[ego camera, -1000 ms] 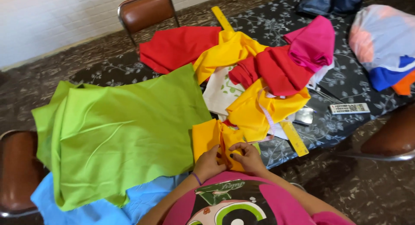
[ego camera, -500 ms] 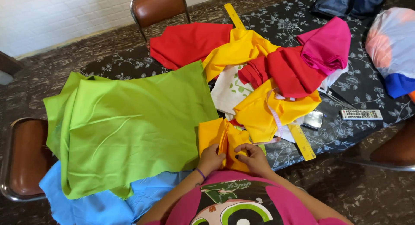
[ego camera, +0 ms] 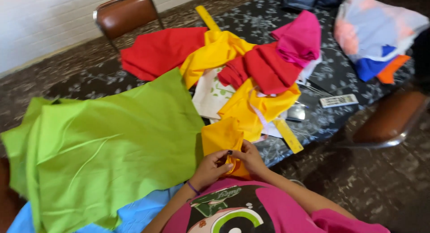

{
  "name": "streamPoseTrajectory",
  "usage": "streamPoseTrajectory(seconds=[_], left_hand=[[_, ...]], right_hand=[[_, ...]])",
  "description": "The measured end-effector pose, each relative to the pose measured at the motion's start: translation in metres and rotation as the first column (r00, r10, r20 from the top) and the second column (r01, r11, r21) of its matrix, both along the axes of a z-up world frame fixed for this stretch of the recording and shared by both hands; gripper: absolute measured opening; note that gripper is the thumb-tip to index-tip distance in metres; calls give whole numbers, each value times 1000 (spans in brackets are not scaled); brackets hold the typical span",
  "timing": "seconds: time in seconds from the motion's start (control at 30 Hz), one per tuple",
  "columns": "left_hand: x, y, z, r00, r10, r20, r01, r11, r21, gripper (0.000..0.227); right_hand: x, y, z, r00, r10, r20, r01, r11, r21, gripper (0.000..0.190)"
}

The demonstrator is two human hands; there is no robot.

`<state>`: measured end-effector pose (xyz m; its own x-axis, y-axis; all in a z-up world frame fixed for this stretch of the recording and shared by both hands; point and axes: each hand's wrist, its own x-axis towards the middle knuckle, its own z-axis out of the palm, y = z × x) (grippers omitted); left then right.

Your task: The person measures a piece of green fabric using a tape measure and then proceeds to sort and organize various colored fabric pieces on a table.

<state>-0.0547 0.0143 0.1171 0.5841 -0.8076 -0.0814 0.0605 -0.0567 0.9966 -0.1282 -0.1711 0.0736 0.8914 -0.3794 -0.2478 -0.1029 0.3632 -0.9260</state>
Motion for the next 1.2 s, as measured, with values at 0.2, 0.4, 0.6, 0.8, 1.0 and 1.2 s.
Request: streamPoseTrajectory(seconds=[0.2,0.4,0.6,0.8,1.0,1.2], left_hand=[[-7,-1,-17,989,73,-130,-79,996,-38,47],[2,3,-41,983,181,-37,-177,981,79,34],[2,0,-52,955,293,-44,-268,917,294,27],[22,10,-152,793,-113,598,-380,676,632,88],[19,25,-209,552,-510,660,-596,313,740,163],[69,-12,-214,473,-568,673,-577,378,724,151]], right_hand=[[-12,6,60,999,-43,-13,43,998,46,21],[-7,-54,44,991,-128,-25,130,984,120,30],[20,-139,112,925,-362,115,349,930,116,44],[62,-241,135,777,-426,464,250,885,393,62],[103,-373,-29,945,-321,-64,304,933,-192,40],[35,-536,-129,753,-649,-108,572,727,-380,44]])
